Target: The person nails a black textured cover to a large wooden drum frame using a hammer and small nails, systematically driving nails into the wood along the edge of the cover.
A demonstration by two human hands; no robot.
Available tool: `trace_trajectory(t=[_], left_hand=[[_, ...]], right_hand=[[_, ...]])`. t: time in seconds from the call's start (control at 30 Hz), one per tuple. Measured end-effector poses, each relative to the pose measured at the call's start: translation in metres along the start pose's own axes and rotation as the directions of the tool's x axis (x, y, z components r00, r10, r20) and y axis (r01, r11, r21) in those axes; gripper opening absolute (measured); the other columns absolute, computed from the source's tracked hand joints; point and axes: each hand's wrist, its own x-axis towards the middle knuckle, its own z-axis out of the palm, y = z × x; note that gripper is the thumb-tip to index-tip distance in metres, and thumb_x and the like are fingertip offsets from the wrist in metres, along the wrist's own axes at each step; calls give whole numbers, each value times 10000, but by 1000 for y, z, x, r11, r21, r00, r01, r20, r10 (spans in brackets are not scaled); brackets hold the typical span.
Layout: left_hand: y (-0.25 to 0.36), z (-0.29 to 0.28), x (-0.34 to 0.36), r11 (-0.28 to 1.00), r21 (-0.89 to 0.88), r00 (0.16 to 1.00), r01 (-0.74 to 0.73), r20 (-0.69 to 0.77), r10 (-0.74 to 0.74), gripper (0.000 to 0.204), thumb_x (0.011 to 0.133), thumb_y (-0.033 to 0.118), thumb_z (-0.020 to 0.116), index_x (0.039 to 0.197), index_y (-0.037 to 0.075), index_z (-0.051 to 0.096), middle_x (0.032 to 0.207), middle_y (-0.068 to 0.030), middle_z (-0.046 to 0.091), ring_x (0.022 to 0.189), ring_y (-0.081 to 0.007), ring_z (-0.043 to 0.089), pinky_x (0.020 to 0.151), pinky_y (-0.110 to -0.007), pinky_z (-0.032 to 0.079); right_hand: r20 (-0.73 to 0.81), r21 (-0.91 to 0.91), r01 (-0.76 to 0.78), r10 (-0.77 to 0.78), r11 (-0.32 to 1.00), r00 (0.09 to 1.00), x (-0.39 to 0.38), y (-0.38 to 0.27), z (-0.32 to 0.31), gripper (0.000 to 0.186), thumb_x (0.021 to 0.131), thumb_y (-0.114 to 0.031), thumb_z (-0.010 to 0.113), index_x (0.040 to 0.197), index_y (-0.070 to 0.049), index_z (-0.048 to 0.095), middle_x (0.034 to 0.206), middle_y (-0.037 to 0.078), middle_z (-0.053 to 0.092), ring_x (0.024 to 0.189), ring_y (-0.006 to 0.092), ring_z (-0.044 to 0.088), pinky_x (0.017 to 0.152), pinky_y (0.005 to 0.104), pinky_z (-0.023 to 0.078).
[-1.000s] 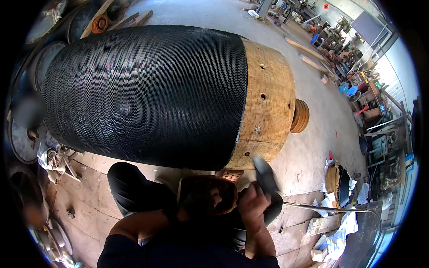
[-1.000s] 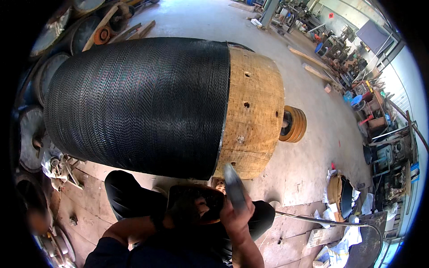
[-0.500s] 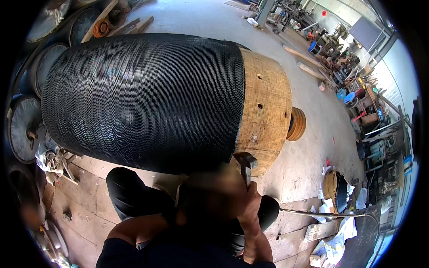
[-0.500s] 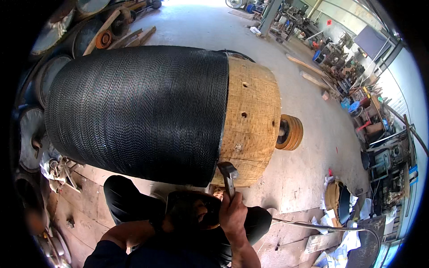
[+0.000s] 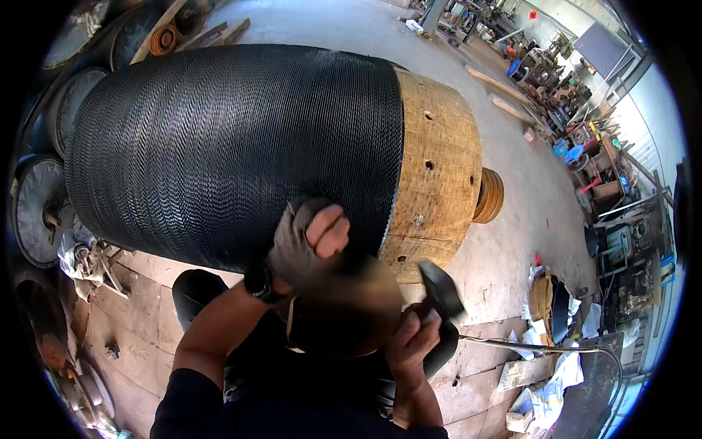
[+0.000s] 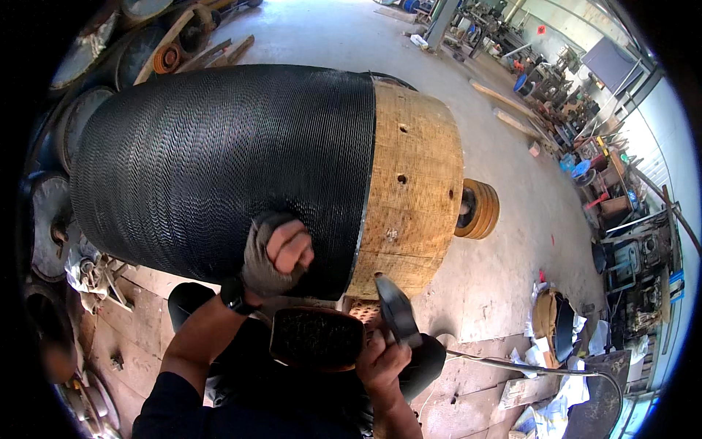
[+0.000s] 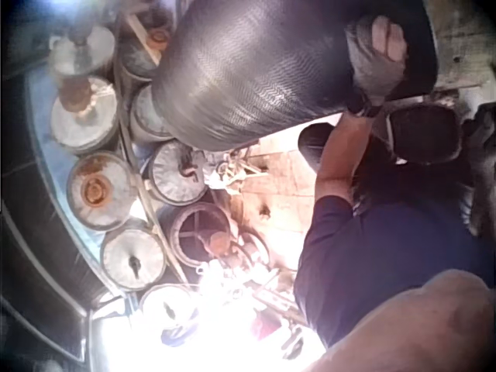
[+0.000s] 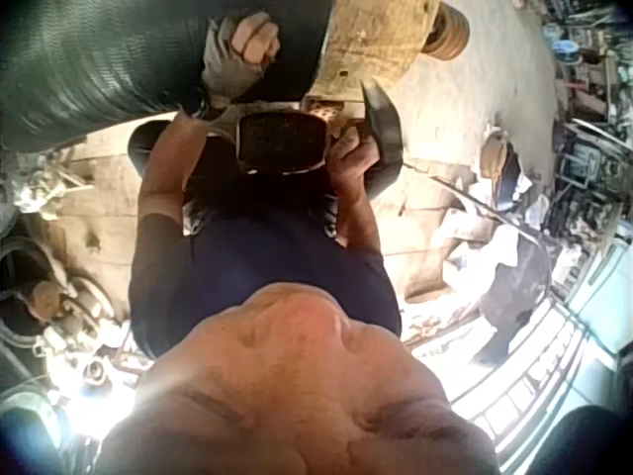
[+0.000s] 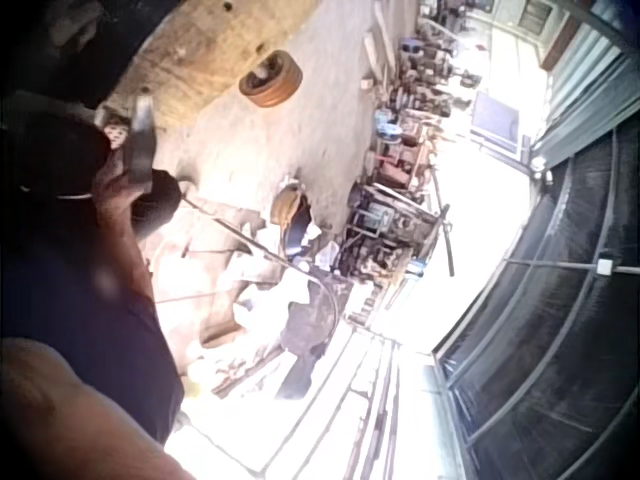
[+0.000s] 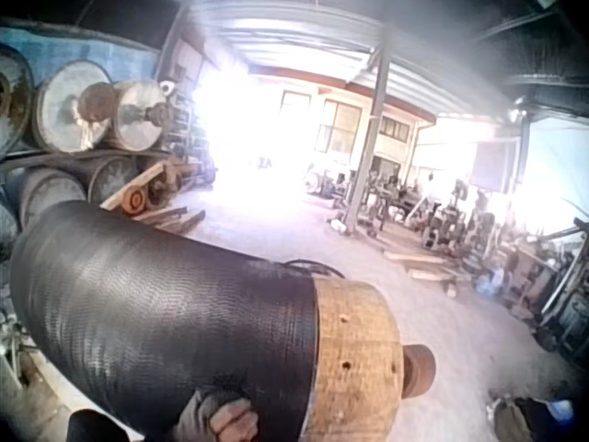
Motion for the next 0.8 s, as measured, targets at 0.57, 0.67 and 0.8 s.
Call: trace_trajectory(t=[0.57,0.67,0.8], left_hand=[[-17,14,10,996,72,998,-56,-15,57,393,737,5,736,1110,68,629,1085,-115,611,879,-304,621,730,-452,519],[-15,9,13,997,75,999,-31,39,28,380,744,2,725,1107,68,629,1116,-115,603,901,-315,621,750,-457,526],[-13,8,14,995,97,998,-29,50,24,391,746,7,718,1121,80,635,1132,-123,593,923,-322,618,754,-464,527]], right_hand=[[261,-193,-344,386,919,885,-15,30,9,192,978,-172,621,1008,1,544,727,237,638,669,465,651,543,476,512],[85,13,-239,237,971,968,-13,3,4,145,1001,-134,552,1004,11,542,787,203,655,640,431,654,543,421,513],[243,-393,-330,443,858,863,-7,20,22,177,981,-171,626,1019,-21,539,728,219,656,642,451,654,513,470,502]])
